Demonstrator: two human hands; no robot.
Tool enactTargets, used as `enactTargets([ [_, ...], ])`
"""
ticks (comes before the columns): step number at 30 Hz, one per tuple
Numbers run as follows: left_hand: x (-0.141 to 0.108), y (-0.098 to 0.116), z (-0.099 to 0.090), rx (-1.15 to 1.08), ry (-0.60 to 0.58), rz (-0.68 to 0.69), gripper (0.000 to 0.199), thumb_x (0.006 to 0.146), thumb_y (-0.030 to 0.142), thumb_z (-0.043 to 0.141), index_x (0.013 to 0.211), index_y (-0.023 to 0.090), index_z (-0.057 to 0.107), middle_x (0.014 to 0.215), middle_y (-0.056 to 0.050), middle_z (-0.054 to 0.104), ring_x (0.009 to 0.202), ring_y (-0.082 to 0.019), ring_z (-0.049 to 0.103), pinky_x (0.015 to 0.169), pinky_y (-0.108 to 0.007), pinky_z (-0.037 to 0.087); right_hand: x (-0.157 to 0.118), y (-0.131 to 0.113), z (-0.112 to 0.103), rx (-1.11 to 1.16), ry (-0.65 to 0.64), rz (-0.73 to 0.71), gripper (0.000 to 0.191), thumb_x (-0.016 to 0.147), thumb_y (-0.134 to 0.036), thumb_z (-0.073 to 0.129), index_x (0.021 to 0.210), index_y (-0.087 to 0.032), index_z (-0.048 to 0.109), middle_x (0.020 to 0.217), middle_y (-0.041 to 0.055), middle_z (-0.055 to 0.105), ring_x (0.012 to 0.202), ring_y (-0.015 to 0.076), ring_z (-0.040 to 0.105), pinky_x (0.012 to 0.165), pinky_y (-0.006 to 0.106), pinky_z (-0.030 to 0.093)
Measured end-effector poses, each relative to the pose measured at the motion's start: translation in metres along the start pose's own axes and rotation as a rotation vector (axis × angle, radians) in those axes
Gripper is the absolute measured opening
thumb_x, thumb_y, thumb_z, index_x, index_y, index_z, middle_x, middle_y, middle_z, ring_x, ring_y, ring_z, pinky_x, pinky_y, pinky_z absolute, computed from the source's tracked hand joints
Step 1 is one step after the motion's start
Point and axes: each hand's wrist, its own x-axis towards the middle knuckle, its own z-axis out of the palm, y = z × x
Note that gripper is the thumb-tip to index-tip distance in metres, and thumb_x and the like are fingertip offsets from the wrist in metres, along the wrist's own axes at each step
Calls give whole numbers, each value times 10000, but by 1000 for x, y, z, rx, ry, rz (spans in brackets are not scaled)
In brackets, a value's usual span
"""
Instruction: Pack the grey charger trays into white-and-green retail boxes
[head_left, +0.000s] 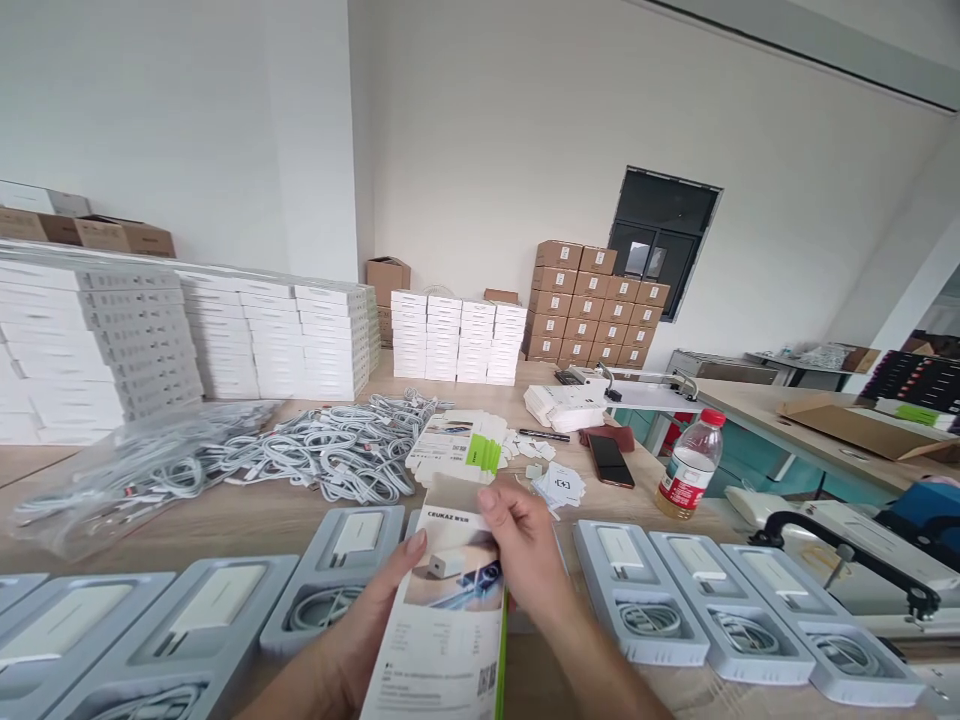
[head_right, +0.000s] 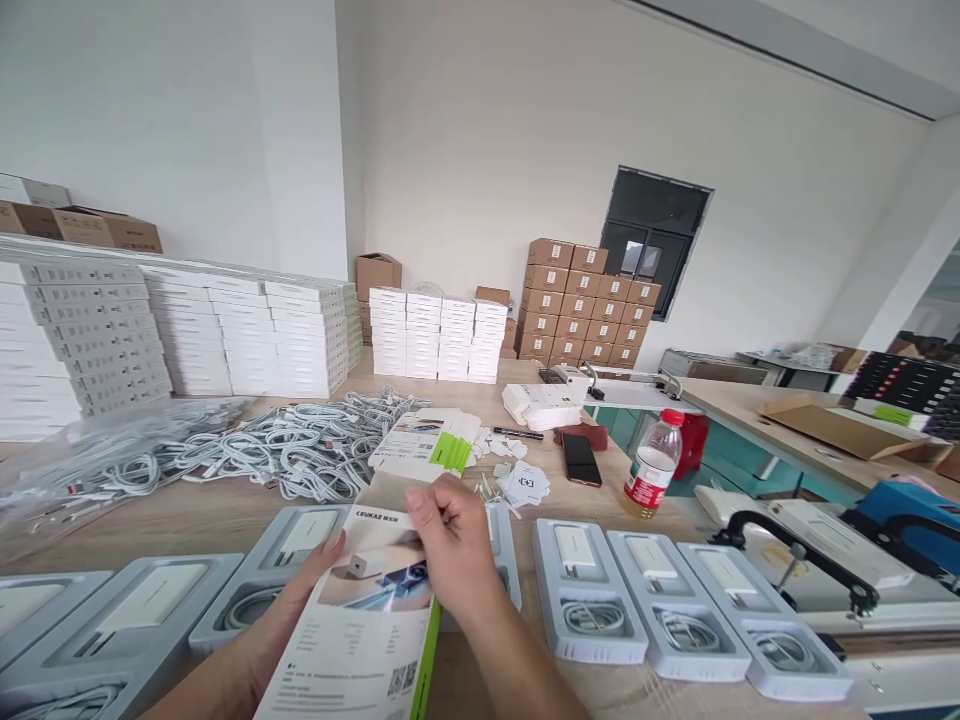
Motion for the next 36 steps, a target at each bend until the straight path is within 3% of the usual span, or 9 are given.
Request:
enactTargets([
  [4,1,10,-5,-181,-30,-162,648,753,614,629,1145,104,709,932,-178,780,950,-394,718,836,-489,546,6,3,-11,85,181,22,311,846,-526,623,911,-222,615,1051,41,611,966,202,561,827,324,454],
  [7,1,20,-14,-206,17,-171,608,754,553,681,1139,83,709,959,-178,779,955,-369,722,842,-435,552,9,7,-18,100,21,175,549,829,-582,618,1256,-242,561,1110,72,658,969,223,597,801,333,480],
  [11,3,29,-20,103,178,32,596,749,490,746,1239,162,664,1087,-132,764,988,-346,711,810,-397,562,10,9,-20,234,-414,334,437,830,-583,623,1026,-206,724,853,35,726,805,210,642,715,307,484],
  [15,10,31,-24,574,402,251,541,715,562,746,1105,187,735,1072,-97,773,982,-347,702,738,-345,552,7,11,-10,312,-313,330,390,799,-555,674,933,-199,756,804,27,732,737,200,646,701,311,487],
  [19,15,31,-32,657,550,312,517,658,601,764,940,169,732,837,-66,793,775,-298,717,581,-289,520,1,15,4,408,-253,376,420,800,-562,668,960,-186,761,768,39,735,705,210,657,686,323,492],
  [23,15,30,-33,584,586,357,731,655,551,799,1259,213,564,811,-40,782,667,-252,710,523,-279,521,0,21,8,439,-160,453,453,830,-582,621,1056,-205,728,871,49,755,769,233,684,738,349,515],
  [27,14,27,-29,508,541,510,969,704,514,784,1481,291,249,829,-19,764,670,-235,707,533,-279,529,1,24,5,351,-47,365,473,874,-519,601,1296,-306,583,1253,23,672,1136,245,612,987,371,461],
  [31,14,24,-29,487,464,559,761,778,539,705,1399,261,365,760,-2,712,631,-209,671,522,-257,499,0,23,2,450,-84,335,661,884,-464,619,1471,-358,336,1451,10,520,1299,229,503,1025,362,443],
  [36,13,22,-38,576,524,586,555,823,574,616,1264,243,547,662,33,607,548,-161,564,480,-225,408,1,22,1,583,-192,305,705,837,-439,689,1447,-337,350,1240,38,663,978,223,664,771,330,517],
])
